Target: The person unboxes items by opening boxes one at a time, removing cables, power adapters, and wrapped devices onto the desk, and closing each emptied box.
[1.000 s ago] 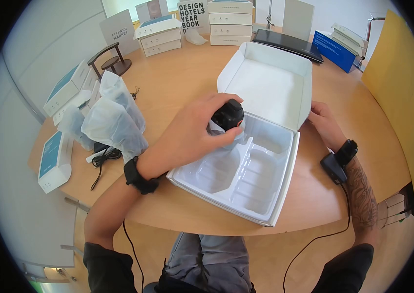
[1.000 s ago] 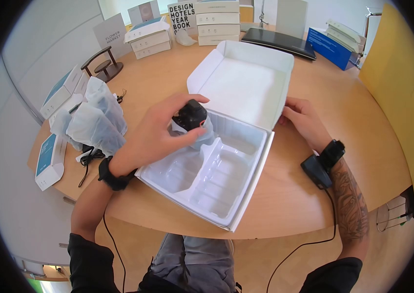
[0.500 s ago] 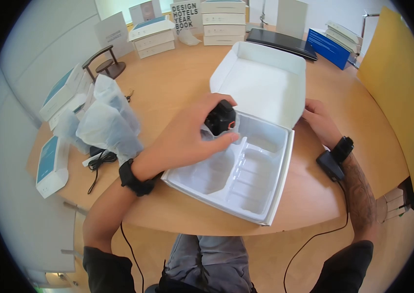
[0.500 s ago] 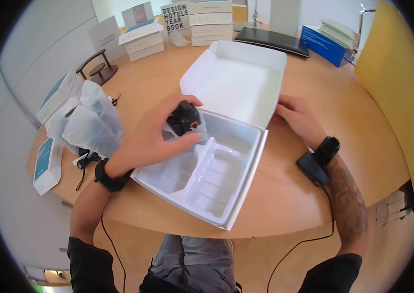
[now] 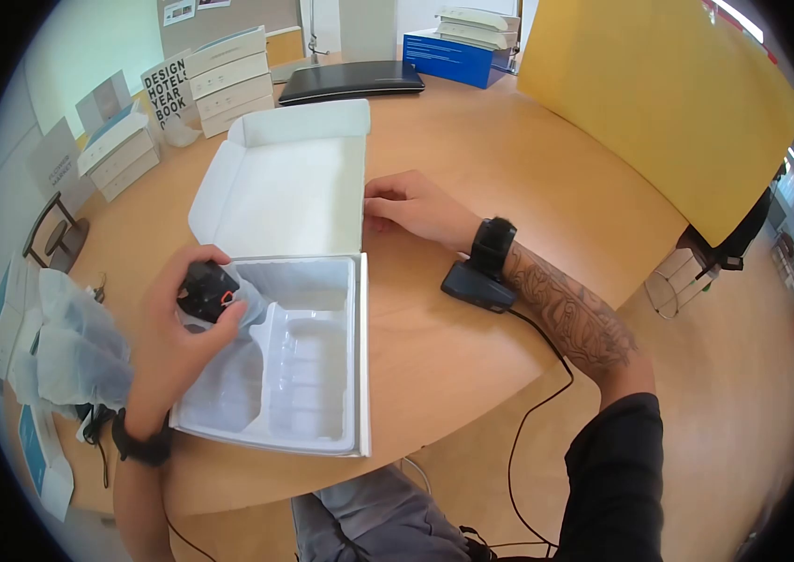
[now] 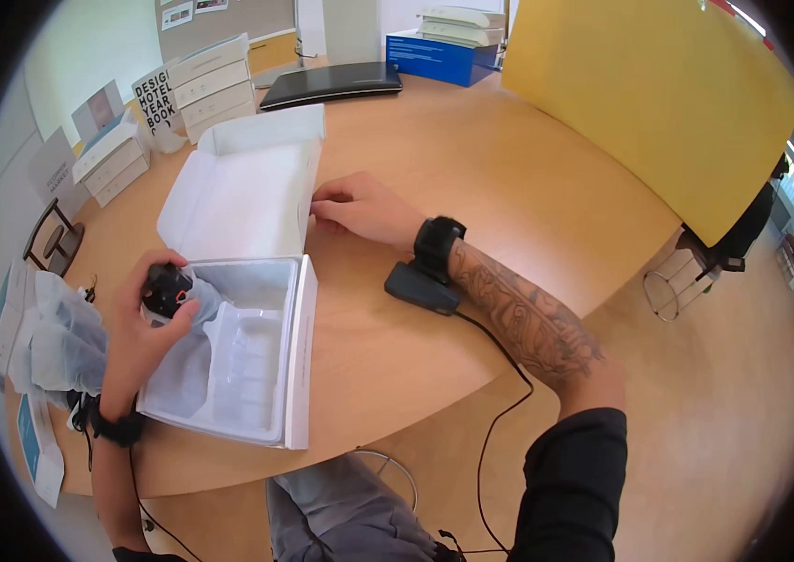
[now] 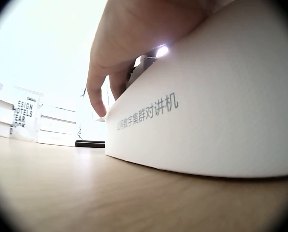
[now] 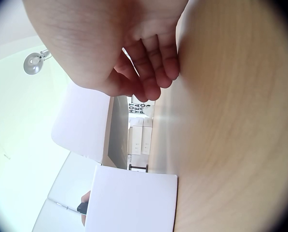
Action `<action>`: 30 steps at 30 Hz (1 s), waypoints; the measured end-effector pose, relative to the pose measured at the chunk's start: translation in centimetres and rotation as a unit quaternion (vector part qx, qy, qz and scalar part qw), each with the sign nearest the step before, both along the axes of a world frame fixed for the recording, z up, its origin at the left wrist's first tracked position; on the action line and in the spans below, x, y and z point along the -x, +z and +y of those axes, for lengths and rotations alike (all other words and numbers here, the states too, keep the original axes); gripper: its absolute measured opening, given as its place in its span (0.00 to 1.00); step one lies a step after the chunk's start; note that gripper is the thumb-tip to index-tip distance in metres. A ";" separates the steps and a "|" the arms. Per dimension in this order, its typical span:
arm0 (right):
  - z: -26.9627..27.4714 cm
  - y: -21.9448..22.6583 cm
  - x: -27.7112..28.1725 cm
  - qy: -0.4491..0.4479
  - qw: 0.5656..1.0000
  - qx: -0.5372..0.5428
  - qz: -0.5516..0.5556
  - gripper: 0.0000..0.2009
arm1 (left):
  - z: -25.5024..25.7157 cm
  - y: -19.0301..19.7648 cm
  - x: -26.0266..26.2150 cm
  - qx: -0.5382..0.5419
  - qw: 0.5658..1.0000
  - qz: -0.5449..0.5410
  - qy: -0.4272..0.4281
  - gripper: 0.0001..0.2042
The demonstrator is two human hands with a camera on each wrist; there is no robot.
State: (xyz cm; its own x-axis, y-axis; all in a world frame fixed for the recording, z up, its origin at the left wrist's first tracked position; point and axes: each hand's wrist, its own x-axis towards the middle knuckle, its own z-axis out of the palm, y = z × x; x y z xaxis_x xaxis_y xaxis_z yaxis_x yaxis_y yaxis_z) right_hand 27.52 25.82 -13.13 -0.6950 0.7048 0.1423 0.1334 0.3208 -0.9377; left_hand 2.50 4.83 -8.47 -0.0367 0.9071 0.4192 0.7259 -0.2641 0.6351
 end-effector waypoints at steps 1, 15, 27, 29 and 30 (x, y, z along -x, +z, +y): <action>-0.1 0.1 0.1 -0.005 1.000 -0.001 -0.001 0.13 | -0.1 0.0 -0.1 -0.006 1.000 0.006 0.009 0.18; 1.0 -1.2 0.9 0.004 0.996 -0.065 0.054 0.12 | 0.7 -1.6 2.0 -0.017 0.999 0.040 -0.003 0.20; 0.5 -0.7 0.8 -0.003 0.996 -0.059 0.061 0.11 | 1.2 -2.7 4.0 -0.013 0.996 0.085 0.012 0.22; 0.6 -0.9 0.9 -0.005 0.997 -0.053 0.064 0.11 | 1.0 -2.5 3.8 0.002 0.997 0.076 0.027 0.21; 0.6 -0.9 0.9 -0.003 0.997 -0.046 0.068 0.11 | 0.9 -2.4 3.5 0.001 0.997 0.077 0.025 0.21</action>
